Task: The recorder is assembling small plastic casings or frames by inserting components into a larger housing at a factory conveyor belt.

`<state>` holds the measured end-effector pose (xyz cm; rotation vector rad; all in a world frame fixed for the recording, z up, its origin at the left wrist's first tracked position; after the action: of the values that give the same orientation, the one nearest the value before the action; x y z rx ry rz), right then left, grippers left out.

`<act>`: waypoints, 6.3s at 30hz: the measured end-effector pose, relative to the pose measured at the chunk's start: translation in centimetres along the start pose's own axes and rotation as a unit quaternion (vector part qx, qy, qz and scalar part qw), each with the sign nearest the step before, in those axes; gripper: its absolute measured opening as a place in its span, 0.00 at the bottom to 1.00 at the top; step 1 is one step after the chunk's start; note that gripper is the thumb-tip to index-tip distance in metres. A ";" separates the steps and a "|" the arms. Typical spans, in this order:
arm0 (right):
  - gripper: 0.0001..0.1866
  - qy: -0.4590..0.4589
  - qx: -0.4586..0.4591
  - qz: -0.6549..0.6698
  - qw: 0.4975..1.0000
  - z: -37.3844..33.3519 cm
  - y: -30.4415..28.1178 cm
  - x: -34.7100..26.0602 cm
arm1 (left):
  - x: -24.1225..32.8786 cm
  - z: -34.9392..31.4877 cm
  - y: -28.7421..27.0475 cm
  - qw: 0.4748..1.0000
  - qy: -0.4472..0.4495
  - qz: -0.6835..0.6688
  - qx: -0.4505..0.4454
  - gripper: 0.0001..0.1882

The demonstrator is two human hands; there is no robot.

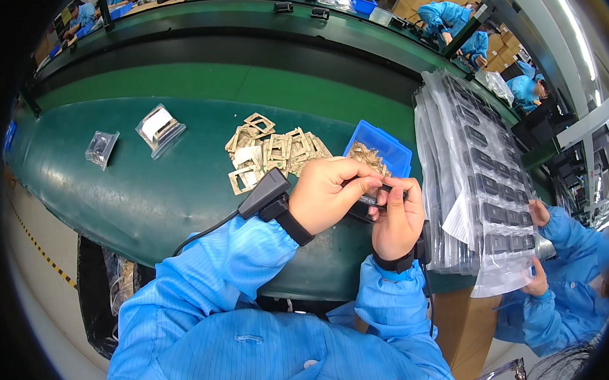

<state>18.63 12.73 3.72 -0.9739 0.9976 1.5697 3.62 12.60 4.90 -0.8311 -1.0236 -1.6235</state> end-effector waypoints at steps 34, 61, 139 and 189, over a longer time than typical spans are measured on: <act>0.16 -0.071 -0.009 -0.268 0.961 0.6 -0.3 0.4 | -0.4 0.0 -0.9 0.997 -0.045 0.050 0.040 0.07; 0.24 -0.125 -0.028 -0.278 0.952 0.2 0.5 0.1 | 1.5 0.0 -1.0 0.848 0.330 0.415 -0.008 0.08; 0.06 0.131 0.020 -0.175 0.976 -8.6 -3.5 0.7 | 0.6 0.2 -1.9 0.969 0.043 0.243 0.014 0.06; 0.12 -0.054 -0.001 -0.698 0.714 20.1 -11.5 -15.2 | 0.5 -0.5 -2.0 0.950 0.253 0.181 0.019 0.04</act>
<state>30.37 28.62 23.14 -1.1466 -0.0293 0.2933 1.50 12.25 4.66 -0.4967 -0.5030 -1.3894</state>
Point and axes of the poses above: each hand's wrist, its own z-axis towards the middle knuckle, its own y-axis out of the palm, x = y × z, the point moved 2 cm from there along z, towards the middle knuckle, and after that the axes turned 9 degrees about -z, right-handed, at the moved point
